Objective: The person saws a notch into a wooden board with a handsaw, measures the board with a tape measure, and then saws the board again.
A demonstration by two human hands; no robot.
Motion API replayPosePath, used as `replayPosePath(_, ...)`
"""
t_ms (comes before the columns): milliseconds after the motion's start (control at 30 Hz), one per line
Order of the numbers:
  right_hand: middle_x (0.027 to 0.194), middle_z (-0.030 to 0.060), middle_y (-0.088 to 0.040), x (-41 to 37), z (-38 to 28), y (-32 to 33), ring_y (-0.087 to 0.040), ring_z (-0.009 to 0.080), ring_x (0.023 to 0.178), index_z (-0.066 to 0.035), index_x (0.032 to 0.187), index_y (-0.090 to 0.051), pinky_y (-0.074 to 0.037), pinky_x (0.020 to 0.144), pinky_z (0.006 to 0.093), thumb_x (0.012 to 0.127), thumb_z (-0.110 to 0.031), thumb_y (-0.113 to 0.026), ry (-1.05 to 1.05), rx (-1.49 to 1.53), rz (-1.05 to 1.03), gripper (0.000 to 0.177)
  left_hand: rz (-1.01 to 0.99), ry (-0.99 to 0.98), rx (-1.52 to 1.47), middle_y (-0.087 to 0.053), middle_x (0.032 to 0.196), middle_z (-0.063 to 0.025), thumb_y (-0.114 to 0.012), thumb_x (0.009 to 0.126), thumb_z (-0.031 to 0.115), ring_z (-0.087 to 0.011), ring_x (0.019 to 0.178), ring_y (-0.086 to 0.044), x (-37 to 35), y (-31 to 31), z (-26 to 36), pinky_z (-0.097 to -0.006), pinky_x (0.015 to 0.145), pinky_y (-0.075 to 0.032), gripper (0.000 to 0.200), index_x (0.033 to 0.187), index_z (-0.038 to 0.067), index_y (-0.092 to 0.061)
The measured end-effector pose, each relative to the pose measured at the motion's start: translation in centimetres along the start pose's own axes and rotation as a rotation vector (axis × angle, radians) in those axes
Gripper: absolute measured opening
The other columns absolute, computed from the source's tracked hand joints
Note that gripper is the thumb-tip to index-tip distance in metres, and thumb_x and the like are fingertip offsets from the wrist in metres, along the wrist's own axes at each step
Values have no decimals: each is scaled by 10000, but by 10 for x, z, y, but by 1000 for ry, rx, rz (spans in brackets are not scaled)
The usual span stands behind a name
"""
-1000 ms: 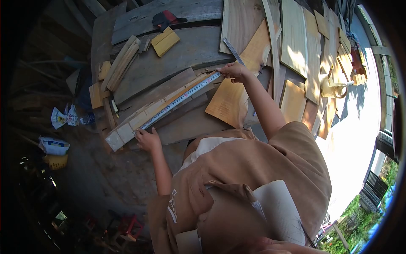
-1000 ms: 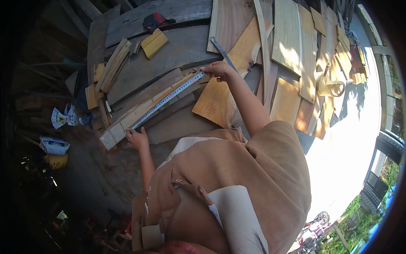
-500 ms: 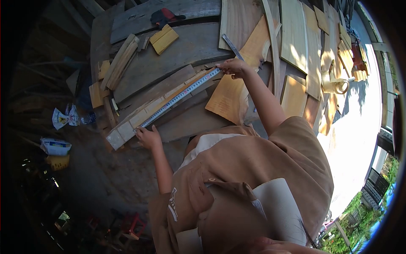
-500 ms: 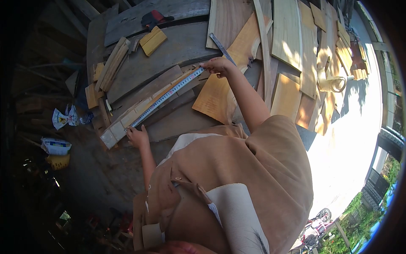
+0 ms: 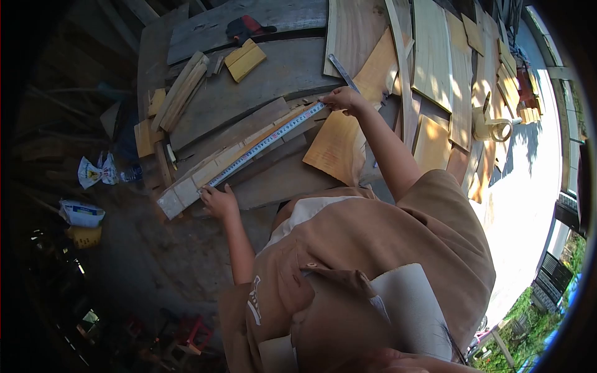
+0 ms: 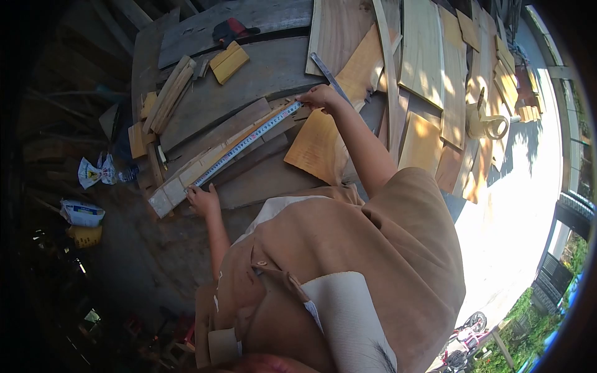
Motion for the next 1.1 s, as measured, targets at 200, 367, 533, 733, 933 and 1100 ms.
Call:
replayPosePath(200,570,34,-550,4,-19,4,-493,129,495,-58,654,-591,-348,468,291,682,-330,-722,218,-157,104,303,11,0,-21,-353,1333,-128,-583,781,366,-279,1249,-309,0,1,-1,-524,970,-280,666,1282,-9,-356)
replayPosePath(367,566,42,-551,-4,-12,5,-502,135,500,-40,658,-597,-361,460,283,684,-363,-712,110,-130,81,344,-28,5,12,-372,1324,-116,-579,774,394,-283,1255,-301,3,5,-2,-529,984,-257,667,1274,2,-374)
replayPosePath(533,566,48,-549,0,-7,4,-509,134,512,-32,658,-594,-352,436,259,689,-370,-704,106,-145,111,357,-70,21,3,-359,1336,-121,-564,773,423,-288,1279,-261,4,10,-3,-533,1003,-225,670,1282,30,-377)
replayPosePath(733,622,94,-579,-19,-18,2,-541,156,533,34,698,-608,-426,476,274,685,-327,-717,173,-51,113,377,-78,27,21,-326,1361,-123,-549,776,443,-295,1296,-227,5,12,-4,-552,1011,-191,674,1295,52,-369)
replayPosePath(933,634,109,-587,-7,-16,3,-553,164,526,57,693,-599,-445,486,273,680,-300,-726,226,-60,154,380,-83,33,19,-307,1373,-121,-549,777,442,-287,1305,-208,6,11,-5,-560,1015,-167,677,1303,61,-359)
replayPosePath(1100,610,102,-584,-7,-18,4,-554,164,515,33,650,-583,-442,479,277,682,-309,-725,233,-115,172,371,-89,44,20,-297,1378,-121,-545,780,443,-277,1311,-196,6,8,-6,-576,1012,-146,683,1310,61,-349)
Point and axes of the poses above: each hand's wrist, its own x-axis towards the middle knuckle, its own y-axis out of the back of the hand, z = x × y, the point moved 10 cm from there along x, towards the middle knuckle
